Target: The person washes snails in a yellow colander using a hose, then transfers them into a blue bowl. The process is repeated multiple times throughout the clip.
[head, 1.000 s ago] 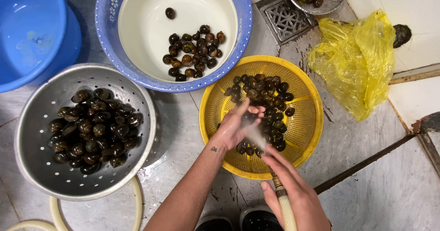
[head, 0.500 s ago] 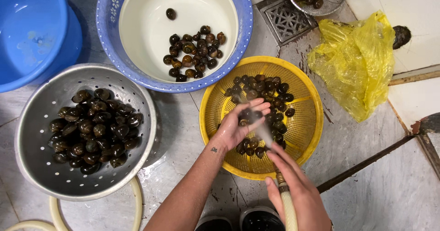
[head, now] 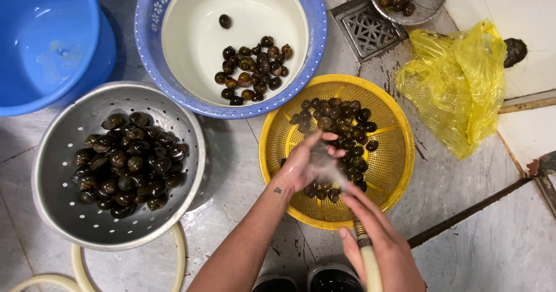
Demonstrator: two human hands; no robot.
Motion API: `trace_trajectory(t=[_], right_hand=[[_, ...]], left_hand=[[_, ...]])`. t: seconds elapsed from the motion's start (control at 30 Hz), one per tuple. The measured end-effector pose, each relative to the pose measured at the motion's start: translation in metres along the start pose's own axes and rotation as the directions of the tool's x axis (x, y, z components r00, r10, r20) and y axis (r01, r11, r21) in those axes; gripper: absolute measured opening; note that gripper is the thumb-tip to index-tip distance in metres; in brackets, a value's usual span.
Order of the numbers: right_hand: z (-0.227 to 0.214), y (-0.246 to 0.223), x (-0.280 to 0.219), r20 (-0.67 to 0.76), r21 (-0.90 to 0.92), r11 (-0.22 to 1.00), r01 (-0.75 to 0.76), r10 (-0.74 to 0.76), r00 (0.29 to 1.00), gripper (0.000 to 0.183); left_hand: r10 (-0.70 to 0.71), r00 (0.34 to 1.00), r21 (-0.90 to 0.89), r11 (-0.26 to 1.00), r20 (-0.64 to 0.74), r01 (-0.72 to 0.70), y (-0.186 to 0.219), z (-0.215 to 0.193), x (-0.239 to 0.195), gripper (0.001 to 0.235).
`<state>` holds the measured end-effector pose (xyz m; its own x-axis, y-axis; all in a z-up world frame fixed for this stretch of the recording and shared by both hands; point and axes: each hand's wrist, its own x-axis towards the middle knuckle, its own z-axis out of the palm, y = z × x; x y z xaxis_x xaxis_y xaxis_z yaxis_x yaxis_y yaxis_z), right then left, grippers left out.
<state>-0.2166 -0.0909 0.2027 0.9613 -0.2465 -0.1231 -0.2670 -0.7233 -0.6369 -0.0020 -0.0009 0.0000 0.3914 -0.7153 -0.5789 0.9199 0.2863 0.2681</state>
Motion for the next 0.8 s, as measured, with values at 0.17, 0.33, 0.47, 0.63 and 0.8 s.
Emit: trace_trajectory(t=[0.17, 0.33, 0.47, 0.63, 0.8], right_hand=[[0.0, -0.007, 0.002, -0.019, 0.056, 0.998, 0.007, -0.006, 1.0, 0.066], [-0.01, 0.006, 0.007, 0.064, 0.036, 0.998, -0.056, 0.053, 0.997, 0.075], [-0.012, 0.024, 0.009, -0.075, 0.014, 0.997, -0.079, 0.08, 0.994, 0.067], [-0.029, 0.015, 0.01, -0.182, 0.069, 0.984, -0.162, 0.172, 0.968, 0.056], [-0.035, 0.035, 0.003, -0.209, 0.069, 0.99, -0.126, 0.138, 0.968, 0.056]], left_hand=[[0.041, 0.999, -0.037, 0.998, -0.011, -0.041, -0.001, -0.003, 0.001, 0.035], [0.069, 0.998, 0.171, 0.983, 0.0, -0.068, 0.034, 0.022, -0.017, 0.036], [0.227, 0.971, 0.24, 0.941, 0.073, -0.238, 0.115, 0.068, -0.046, 0.043], [0.5, 0.866, 0.467, 0.766, 0.002, -0.443, 0.217, 0.071, -0.046, 0.041], [0.647, 0.757, 0.986, 0.165, -0.089, -0.026, 0.25, 0.0, 0.017, 0.068]])
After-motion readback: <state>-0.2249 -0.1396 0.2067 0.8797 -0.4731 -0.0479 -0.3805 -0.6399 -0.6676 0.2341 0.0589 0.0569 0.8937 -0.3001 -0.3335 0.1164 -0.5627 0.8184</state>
